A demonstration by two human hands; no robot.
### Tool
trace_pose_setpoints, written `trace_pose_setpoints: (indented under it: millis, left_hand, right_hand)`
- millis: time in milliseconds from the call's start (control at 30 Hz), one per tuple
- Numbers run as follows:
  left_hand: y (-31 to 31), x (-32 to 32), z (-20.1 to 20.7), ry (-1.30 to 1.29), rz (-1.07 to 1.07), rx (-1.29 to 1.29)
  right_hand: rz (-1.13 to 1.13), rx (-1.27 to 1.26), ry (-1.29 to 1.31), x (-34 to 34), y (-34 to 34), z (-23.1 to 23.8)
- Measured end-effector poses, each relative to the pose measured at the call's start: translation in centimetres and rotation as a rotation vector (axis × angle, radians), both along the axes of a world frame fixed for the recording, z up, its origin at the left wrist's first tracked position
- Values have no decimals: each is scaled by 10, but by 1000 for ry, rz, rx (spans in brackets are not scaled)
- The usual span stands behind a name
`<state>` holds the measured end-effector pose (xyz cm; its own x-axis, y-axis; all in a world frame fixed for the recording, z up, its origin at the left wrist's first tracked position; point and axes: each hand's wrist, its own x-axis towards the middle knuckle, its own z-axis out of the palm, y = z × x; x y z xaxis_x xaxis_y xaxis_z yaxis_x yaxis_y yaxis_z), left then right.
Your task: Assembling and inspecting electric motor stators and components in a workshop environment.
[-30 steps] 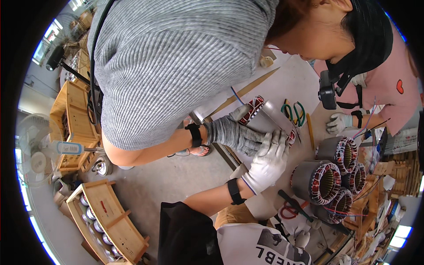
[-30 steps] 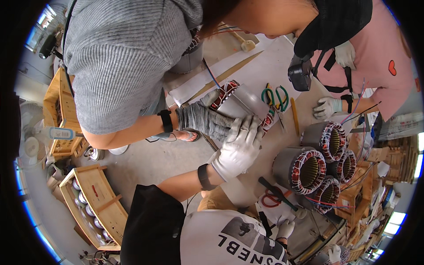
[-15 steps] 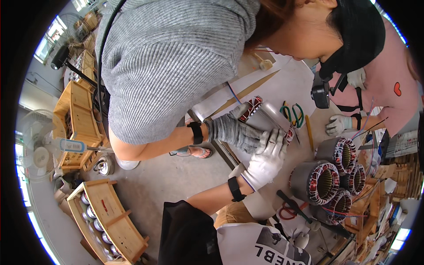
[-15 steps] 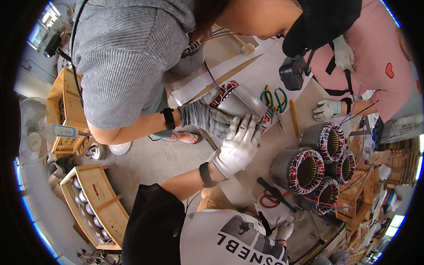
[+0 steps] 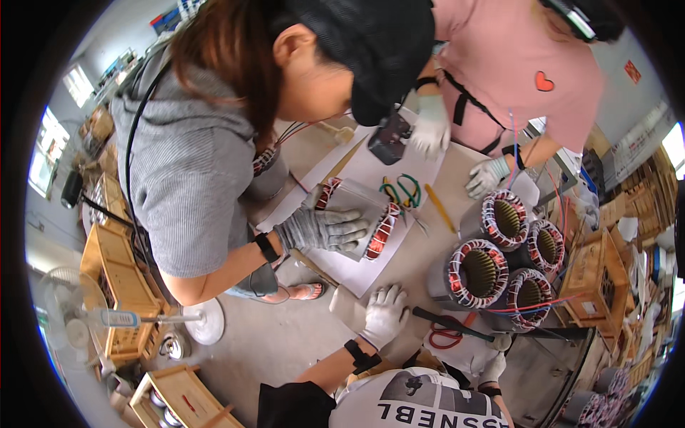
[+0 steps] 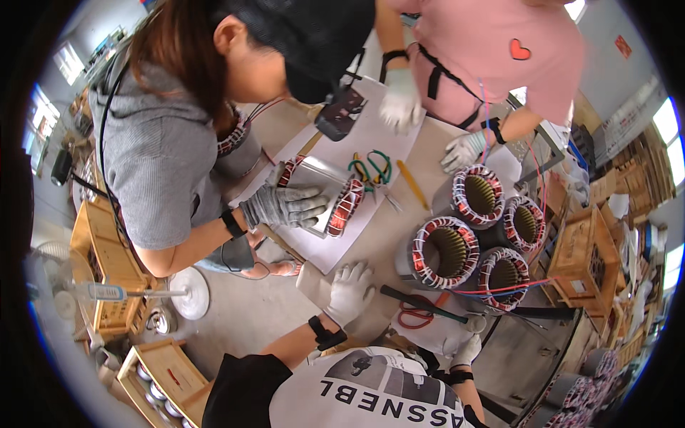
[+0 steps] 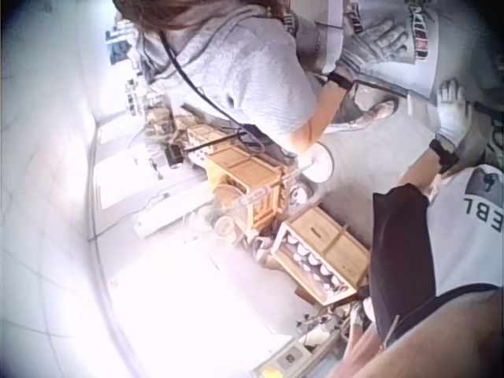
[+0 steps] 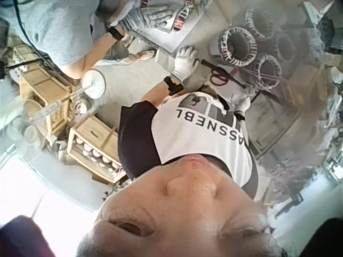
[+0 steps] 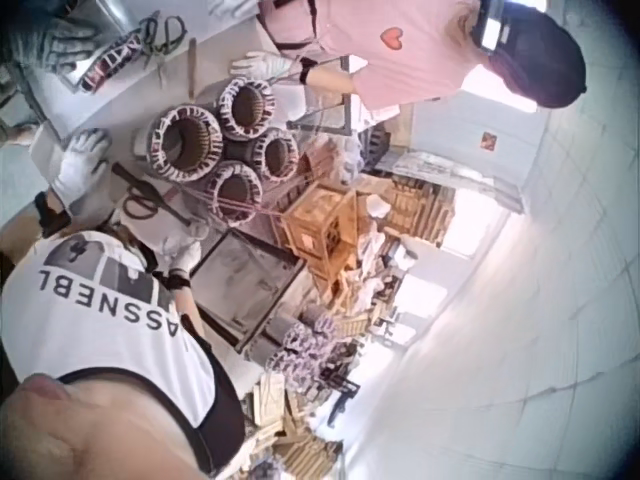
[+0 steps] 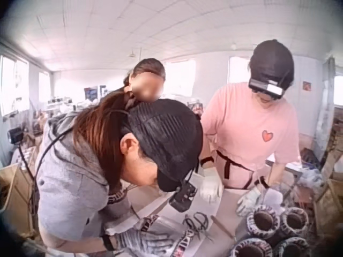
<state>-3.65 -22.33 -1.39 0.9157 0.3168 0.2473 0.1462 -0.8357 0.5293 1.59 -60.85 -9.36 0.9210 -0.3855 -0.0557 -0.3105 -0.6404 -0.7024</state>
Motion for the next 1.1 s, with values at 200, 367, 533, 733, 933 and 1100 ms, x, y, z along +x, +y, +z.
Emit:
trace_pose_setpoints:
  millis: [200, 367, 533, 733, 933, 1100]
  left_hand:
    - [-13, 7, -10, 14, 77, 2]
    - [-13, 5, -8, -73, 106, 57]
    - [-15, 12, -13, -98, 88, 59]
    - [-15, 16, -18, -63, 89, 157]
    - [-19, 18, -22, -43, 56, 172]
    - [-19, 18, -25, -15, 63, 189]
  right_hand:
    - [-132, 231, 74, 1, 4, -7]
    - [57, -152, 80, -3, 18, 9]
    - [112, -285, 26, -3, 11, 1]
    - [96, -285, 14, 0, 23, 14]
    - [-13, -233, 25, -1, 27, 19]
    - [-35, -205, 48, -3, 29, 21]
